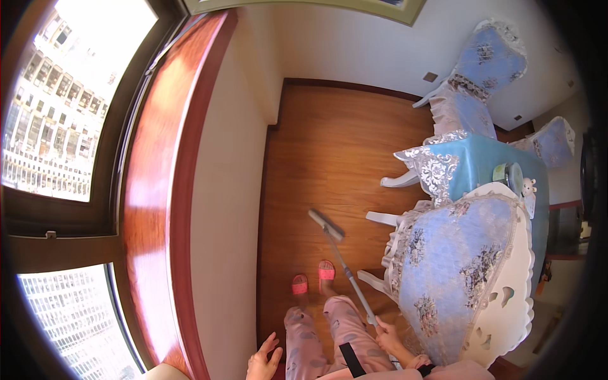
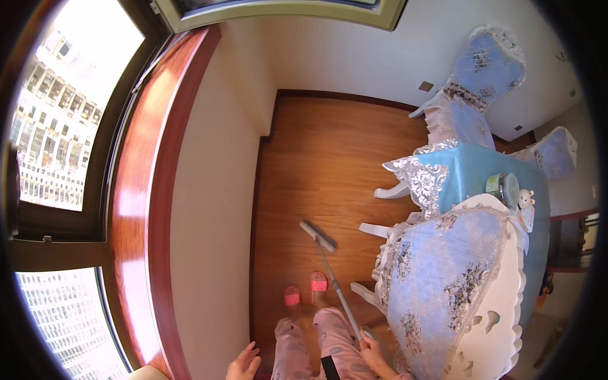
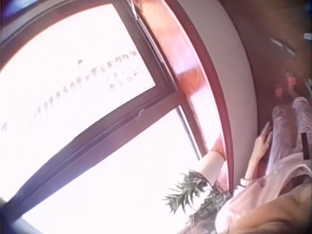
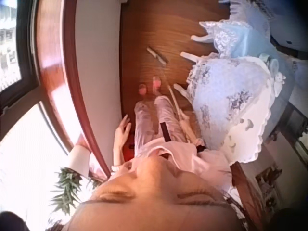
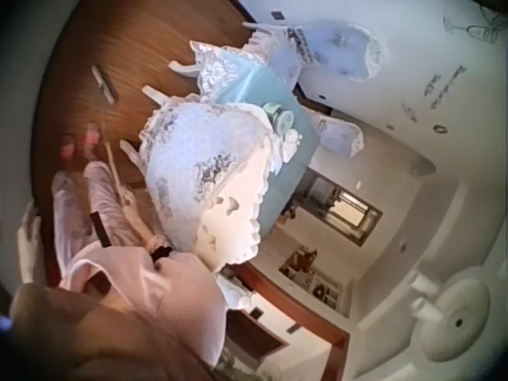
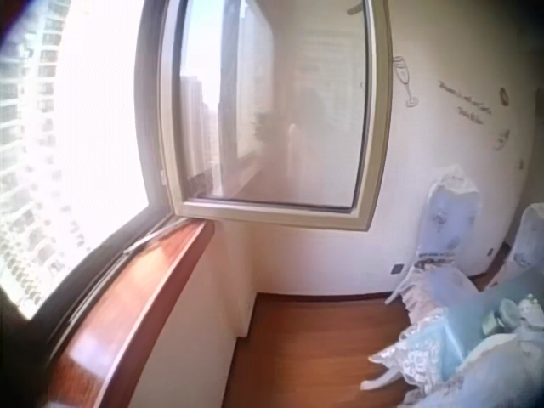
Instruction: The person sweeps the floor using a broom and a dustpan, moving chairs aside to reach corners and under the table before collecting the gathered debris into the dustpan.
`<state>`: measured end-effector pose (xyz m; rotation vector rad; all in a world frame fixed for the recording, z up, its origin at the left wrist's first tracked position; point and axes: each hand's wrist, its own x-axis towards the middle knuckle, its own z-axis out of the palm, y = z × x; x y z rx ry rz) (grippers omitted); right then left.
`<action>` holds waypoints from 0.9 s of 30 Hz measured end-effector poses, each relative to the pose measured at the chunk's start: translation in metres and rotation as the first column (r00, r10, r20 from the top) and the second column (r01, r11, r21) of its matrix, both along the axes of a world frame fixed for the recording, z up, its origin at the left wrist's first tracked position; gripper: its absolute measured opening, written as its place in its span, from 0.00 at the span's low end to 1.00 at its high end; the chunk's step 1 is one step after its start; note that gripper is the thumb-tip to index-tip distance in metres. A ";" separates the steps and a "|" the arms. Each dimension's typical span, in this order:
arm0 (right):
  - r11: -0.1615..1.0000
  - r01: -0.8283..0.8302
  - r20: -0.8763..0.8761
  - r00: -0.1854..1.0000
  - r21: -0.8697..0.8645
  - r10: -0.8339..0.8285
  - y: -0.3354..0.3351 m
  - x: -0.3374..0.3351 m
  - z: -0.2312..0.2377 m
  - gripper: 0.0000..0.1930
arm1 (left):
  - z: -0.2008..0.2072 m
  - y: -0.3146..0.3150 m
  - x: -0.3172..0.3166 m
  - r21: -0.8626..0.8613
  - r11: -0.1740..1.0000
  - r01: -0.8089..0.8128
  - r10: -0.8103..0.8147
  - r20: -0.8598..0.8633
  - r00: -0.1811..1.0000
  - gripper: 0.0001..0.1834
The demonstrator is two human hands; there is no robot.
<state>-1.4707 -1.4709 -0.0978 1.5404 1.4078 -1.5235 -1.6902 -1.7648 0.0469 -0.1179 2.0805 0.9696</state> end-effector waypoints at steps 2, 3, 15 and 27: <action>0.973 -0.107 -0.223 0.963 0.202 0.153 0.010 -0.027 -0.011 0.22 | -0.002 -0.002 0.001 0.034 0.999 -0.012 0.012 0.015 1.000 0.26; 0.856 -0.244 -0.296 0.866 0.456 0.404 0.021 -0.049 -0.034 0.23 | 0.000 -0.002 0.002 0.044 0.998 -0.033 0.031 0.042 0.999 0.26; 0.888 -0.327 -0.331 0.841 0.322 0.429 0.065 -0.346 -0.151 0.27 | 0.013 -0.049 0.034 -0.124 0.989 -0.077 0.078 -0.001 0.997 0.26; 0.705 -0.636 -0.065 0.726 0.313 0.684 -0.038 0.078 -0.038 0.31 | 0.010 -0.087 0.037 -0.014 1.000 0.019 -0.019 -0.002 1.000 0.26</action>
